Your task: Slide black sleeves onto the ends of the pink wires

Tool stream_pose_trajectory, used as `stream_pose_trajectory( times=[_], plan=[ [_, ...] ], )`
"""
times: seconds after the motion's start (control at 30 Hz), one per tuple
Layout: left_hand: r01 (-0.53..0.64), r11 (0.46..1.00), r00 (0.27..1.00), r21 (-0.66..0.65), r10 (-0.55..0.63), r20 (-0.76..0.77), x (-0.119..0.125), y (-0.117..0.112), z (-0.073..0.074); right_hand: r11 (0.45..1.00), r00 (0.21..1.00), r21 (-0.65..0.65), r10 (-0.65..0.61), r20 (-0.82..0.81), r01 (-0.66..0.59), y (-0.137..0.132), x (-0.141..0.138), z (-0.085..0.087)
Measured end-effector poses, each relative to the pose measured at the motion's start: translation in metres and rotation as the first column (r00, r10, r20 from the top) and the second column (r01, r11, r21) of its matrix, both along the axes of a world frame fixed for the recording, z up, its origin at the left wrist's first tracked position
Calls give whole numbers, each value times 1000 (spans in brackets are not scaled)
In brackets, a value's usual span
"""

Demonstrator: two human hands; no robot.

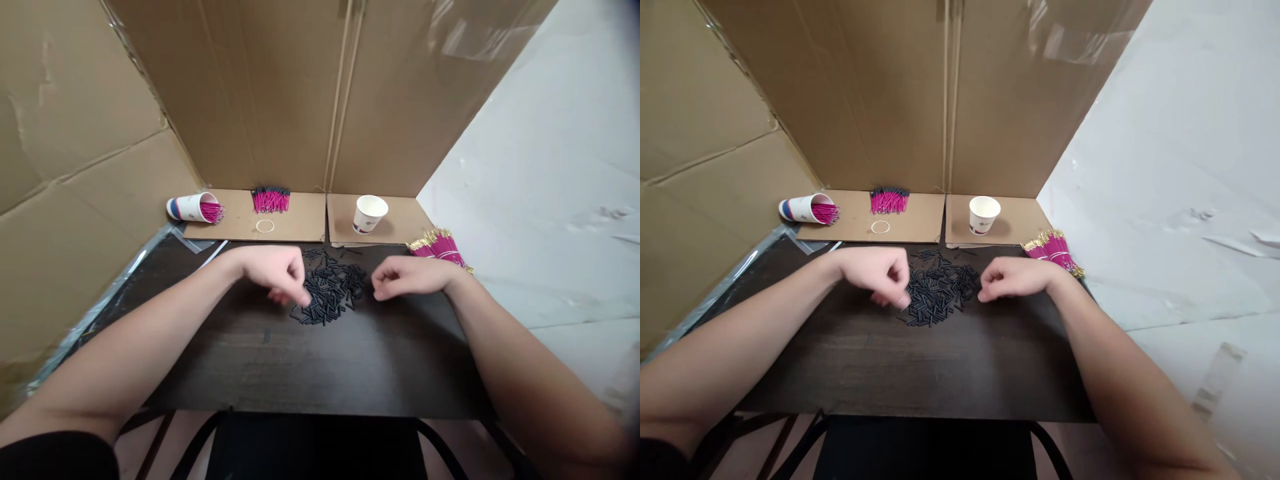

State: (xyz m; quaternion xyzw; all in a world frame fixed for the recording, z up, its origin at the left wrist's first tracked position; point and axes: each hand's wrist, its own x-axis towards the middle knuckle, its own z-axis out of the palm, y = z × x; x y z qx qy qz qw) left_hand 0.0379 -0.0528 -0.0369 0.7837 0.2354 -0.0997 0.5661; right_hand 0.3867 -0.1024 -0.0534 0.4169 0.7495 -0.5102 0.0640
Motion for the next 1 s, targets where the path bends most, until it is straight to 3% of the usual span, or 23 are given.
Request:
stream_pose_trajectory(
  times=[0.03,0.1,0.17,0.23,0.37,0.5,0.63,0.8,0.9,0.97,1.0],
  plan=[
    [171,970,980,-174,-185,-68,-4,-2,8,983,997,-170,67,-25,-71,-1,0,1],
    [336,870,910,-360,-398,-113,-8,-9,15,908,988,-390,138,-65,-153,-2,-2,-2],
    [372,848,878,-378,-453,-152,-8,-14,10,880,989,-451,126,-82,-150,-3,-4,-7],
    [350,862,881,-367,-436,-184,-6,-17,-2,894,992,-434,71,-104,-110,-2,-7,-13],
    [201,884,936,-422,-300,-182,1,-16,-25,943,975,-330,-28,-220,-48,-1,-12,-20],
    [29,922,1000,-387,-22,21,7,-13,-40,978,904,-194,-147,-402,73,-2,-23,-27],
    [-136,927,959,-350,212,190,14,-14,-52,978,820,-89,-208,-533,190,-1,-32,-37],
    [-213,943,905,-256,290,313,19,-12,-52,973,783,17,-175,-596,230,1,-30,-37],
    [-346,923,829,-168,385,406,19,-8,-51,986,769,-73,-165,-618,152,-1,-23,-27],
    [-553,832,689,-35,481,542,18,-5,-52,972,772,-226,-94,-629,-66,-6,-22,-22],
    [-647,761,625,57,486,611,18,-3,-53,915,774,-338,-47,-632,-220,-9,-24,-22]
  ],
)
